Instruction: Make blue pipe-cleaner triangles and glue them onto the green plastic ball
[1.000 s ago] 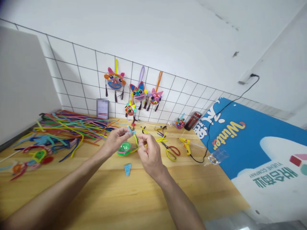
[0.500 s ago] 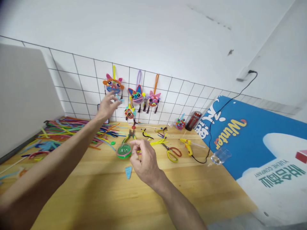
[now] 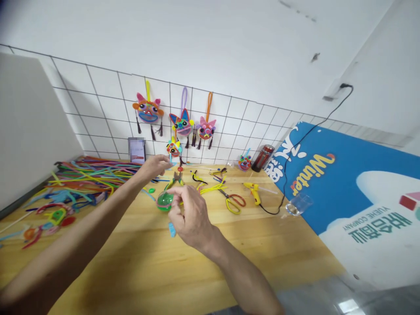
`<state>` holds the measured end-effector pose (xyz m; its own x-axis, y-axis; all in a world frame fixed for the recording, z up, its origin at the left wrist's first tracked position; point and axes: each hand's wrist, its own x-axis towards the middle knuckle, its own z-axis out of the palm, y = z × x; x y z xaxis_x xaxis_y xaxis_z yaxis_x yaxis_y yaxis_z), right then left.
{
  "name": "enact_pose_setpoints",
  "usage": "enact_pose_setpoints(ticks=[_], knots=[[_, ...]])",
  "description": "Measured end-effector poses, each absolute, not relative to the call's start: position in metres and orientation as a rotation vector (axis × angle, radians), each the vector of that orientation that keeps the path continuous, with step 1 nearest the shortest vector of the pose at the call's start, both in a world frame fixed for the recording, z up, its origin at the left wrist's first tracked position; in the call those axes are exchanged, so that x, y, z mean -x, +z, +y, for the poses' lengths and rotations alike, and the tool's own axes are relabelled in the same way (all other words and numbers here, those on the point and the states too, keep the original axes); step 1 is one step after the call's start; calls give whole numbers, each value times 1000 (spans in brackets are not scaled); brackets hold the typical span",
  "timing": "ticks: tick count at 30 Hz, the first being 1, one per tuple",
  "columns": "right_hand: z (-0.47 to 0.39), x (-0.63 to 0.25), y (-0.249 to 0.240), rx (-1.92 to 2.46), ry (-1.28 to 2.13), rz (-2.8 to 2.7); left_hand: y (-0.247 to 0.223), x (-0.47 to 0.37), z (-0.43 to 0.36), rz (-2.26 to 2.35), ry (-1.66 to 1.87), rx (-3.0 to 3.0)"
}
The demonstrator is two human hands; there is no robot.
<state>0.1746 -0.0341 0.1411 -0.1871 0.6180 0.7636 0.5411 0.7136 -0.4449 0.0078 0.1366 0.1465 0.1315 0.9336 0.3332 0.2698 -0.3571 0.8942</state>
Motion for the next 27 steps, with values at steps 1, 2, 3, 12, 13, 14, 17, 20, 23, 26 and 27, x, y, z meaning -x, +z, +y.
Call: enact_pose_setpoints(ticks=[1,2,3,12,13,14,17,20,23,26,27], knots=[[-35,-174,141,906,97,-1853,148,-13,134,1152,1228,-1741],[-35,-172,141,908,94,-1851,152,-20,130,1119,1213,-1753],[-36,-171,141,908,80,-1845,156,-30,126,1079,1199,-1765],[-29,-206,156,970,-18,-1485,167,-47,64,794,1151,-1584],[-27,-212,158,971,1,-1455,161,-36,60,818,1140,-1555],[-24,-215,158,974,29,-1449,155,-25,58,852,1115,-1536],[-10,-216,153,1035,152,-1598,131,4,62,967,905,-1542],[8,-206,138,1127,295,-1900,110,21,68,1076,811,-1551],[21,-194,120,1188,376,-1999,103,22,68,1080,811,-1542],[21,-189,113,1177,398,-1979,108,14,60,983,803,-1558],[20,-188,114,1168,413,-1978,112,10,57,947,810,-1555]])
